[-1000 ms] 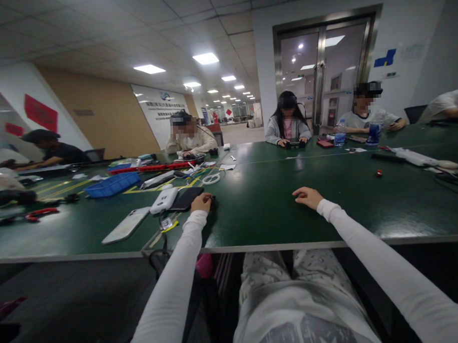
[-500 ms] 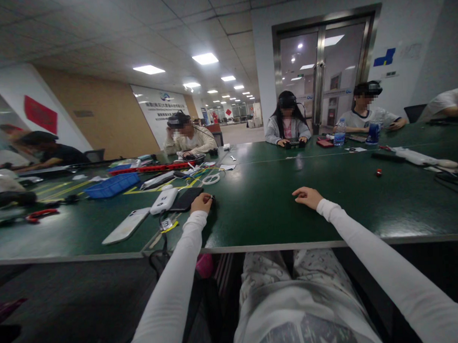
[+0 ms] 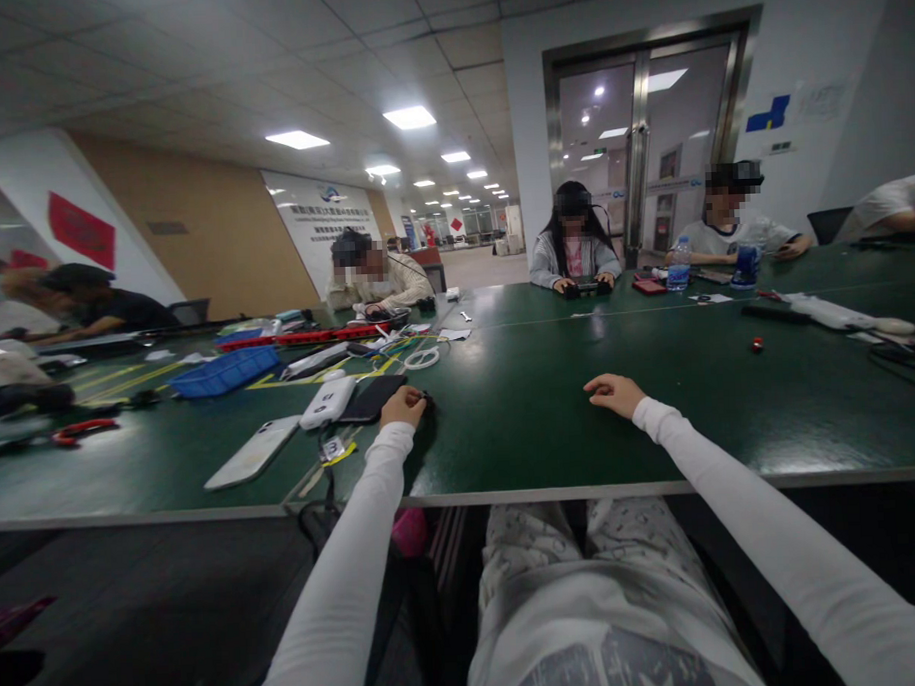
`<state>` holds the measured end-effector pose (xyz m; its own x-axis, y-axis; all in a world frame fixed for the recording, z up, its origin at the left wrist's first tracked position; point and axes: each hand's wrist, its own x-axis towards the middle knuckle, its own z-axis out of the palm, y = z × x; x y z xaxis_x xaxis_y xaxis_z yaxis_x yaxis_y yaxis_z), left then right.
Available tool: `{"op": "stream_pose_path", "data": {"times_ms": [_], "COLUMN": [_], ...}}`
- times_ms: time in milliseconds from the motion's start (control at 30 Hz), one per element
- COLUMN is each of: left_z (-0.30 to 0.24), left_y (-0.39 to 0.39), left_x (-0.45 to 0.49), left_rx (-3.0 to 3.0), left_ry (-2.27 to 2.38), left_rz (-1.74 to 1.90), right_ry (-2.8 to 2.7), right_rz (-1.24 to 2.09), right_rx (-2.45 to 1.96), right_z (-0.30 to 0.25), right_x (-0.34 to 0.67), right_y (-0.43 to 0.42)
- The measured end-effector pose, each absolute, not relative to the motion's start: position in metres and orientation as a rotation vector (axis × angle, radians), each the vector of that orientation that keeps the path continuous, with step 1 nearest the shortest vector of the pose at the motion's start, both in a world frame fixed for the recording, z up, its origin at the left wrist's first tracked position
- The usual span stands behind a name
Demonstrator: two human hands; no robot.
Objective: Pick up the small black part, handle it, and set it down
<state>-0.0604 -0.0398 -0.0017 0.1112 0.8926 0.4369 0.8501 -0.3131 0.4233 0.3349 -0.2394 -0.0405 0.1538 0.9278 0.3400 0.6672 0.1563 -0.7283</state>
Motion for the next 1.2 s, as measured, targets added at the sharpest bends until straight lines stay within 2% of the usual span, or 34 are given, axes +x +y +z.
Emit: {"op": "stream_pose_path", "data": {"times_ms": [633, 1200], "left_z": [0.003, 0.0], "left_y": [-0.045, -0.054], "left_x": [-0.059, -0.041], "left_rx": [2.316, 2.327], "left_ry": [1.839, 1.695], "left_rz": [0.875, 0.917], "right_ry": [-1.582, -1.576], "right_rz": [0.391, 0.404], "right_rx": [-1.585, -1.576], "right_z": [-0.042, -0.043], "right_x": [0.335, 0.335], "right_y": [-0.238, -0.238]}}
